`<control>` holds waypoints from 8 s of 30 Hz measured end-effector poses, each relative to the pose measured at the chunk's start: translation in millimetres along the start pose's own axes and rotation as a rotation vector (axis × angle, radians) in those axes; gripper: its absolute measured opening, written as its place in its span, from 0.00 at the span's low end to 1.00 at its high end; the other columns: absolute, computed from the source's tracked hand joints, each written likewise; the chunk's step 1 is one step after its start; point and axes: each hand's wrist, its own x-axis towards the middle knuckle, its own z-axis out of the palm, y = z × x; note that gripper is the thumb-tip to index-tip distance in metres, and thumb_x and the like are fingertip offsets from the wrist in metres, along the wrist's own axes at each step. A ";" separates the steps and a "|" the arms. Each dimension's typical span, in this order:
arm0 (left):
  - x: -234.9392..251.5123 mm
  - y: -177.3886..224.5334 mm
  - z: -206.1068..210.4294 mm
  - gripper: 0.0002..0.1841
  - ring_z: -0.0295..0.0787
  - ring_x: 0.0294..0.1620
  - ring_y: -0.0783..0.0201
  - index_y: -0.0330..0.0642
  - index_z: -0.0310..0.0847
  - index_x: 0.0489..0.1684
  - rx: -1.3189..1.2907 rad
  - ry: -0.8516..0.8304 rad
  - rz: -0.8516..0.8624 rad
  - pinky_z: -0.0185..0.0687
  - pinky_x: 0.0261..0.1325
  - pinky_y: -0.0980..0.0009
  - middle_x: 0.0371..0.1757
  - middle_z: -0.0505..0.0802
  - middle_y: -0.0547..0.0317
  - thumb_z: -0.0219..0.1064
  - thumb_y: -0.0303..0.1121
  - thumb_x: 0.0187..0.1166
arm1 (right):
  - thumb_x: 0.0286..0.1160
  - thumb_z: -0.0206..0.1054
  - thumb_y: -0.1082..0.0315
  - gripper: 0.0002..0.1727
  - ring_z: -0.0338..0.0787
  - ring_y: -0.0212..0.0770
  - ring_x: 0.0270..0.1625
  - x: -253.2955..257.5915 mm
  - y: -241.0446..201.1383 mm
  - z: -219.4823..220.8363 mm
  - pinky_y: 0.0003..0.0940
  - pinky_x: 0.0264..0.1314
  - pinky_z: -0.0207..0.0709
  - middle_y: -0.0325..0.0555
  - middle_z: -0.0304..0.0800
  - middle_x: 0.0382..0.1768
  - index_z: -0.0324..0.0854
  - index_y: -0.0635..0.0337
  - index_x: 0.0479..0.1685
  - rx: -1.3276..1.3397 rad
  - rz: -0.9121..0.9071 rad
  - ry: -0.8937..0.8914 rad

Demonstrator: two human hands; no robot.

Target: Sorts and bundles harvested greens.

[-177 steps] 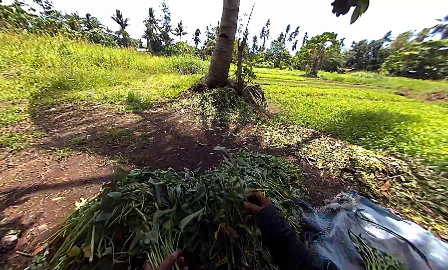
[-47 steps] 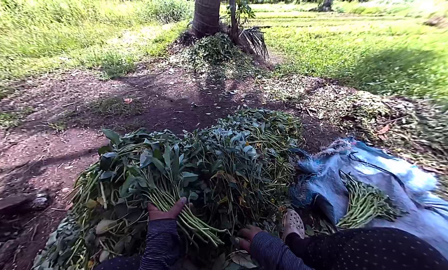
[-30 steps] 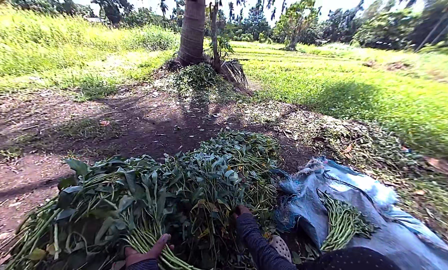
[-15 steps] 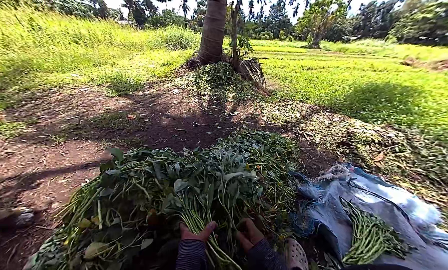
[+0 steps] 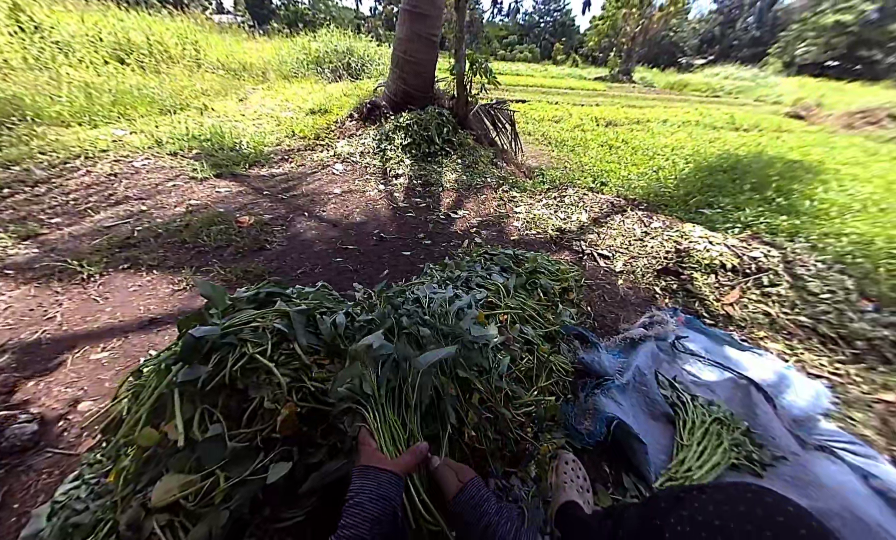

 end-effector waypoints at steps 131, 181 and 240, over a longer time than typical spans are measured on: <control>29.2 -20.9 -33.5 0.53 0.96 0.36 0.57 0.29 0.46 0.84 -0.125 -0.206 -0.044 0.94 0.42 0.63 0.40 0.95 0.43 0.80 0.18 0.54 | 0.85 0.56 0.72 0.19 0.80 0.59 0.78 -3.8 37.2 -66.6 0.54 0.83 0.69 0.64 0.81 0.73 0.83 0.66 0.68 -0.462 -0.160 0.064; 17.2 -9.2 -7.5 0.63 0.76 0.79 0.46 0.32 0.42 0.91 0.074 0.160 -0.078 0.73 0.80 0.54 0.81 0.74 0.29 0.89 0.20 0.51 | 0.93 0.52 0.59 0.22 0.89 0.62 0.61 0.8 22.2 -24.2 0.61 0.68 0.77 0.69 0.87 0.54 0.76 0.74 0.62 -0.504 -0.140 -0.228; 17.4 -3.2 -28.7 0.63 0.83 0.70 0.53 0.30 0.44 0.89 -0.017 0.070 0.040 0.81 0.71 0.62 0.76 0.78 0.33 0.88 0.14 0.46 | 0.90 0.57 0.58 0.23 0.92 0.64 0.53 -13.8 29.3 -10.5 0.63 0.62 0.80 0.69 0.91 0.46 0.81 0.75 0.57 -0.534 -0.227 -0.163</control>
